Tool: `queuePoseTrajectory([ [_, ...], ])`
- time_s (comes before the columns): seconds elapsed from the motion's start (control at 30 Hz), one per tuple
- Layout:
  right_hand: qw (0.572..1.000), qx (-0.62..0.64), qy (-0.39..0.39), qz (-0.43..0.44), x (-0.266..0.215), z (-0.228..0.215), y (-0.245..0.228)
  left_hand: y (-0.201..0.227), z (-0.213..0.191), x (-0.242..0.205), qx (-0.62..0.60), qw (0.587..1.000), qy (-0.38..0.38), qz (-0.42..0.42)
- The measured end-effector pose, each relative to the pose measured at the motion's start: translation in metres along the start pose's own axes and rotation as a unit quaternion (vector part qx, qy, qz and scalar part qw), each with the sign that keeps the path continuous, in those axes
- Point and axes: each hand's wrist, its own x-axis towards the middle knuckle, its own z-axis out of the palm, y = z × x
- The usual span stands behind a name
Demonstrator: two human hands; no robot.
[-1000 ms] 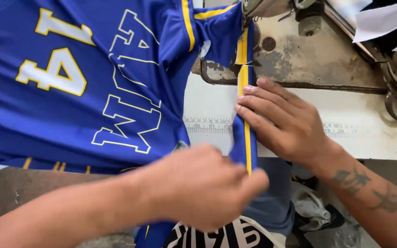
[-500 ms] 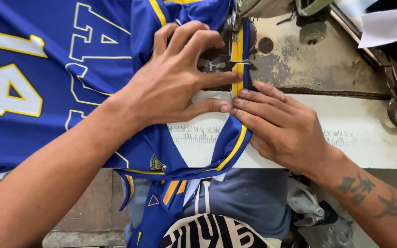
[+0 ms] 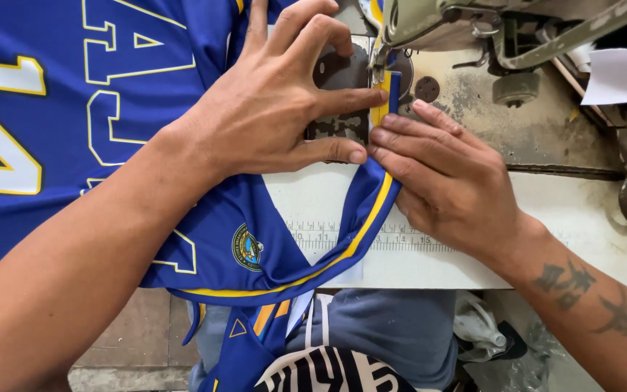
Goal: Sewing decorative trim onto a sports jersey using an industrial sewing machine and trimming excess with scissors.
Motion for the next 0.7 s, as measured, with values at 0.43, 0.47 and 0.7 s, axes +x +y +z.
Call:
queuePoseTrajectory([
  [0.43,0.999,-0.028,0.017,0.017,-0.003,0.013,0.024,0.151,-0.065,-0.062,0.128,0.986,-0.105,-0.019],
  [0.47,0.996,-0.090,0.012,0.005,-0.005,0.013,0.023,0.163,-0.065,-0.055,0.087,0.993,-0.080,-0.005],
  [0.7,0.999,-0.047,0.004,-0.019,-0.022,-0.001,-0.041,0.096,-0.008,-0.004,-0.281,0.960,-0.012,0.009],
])
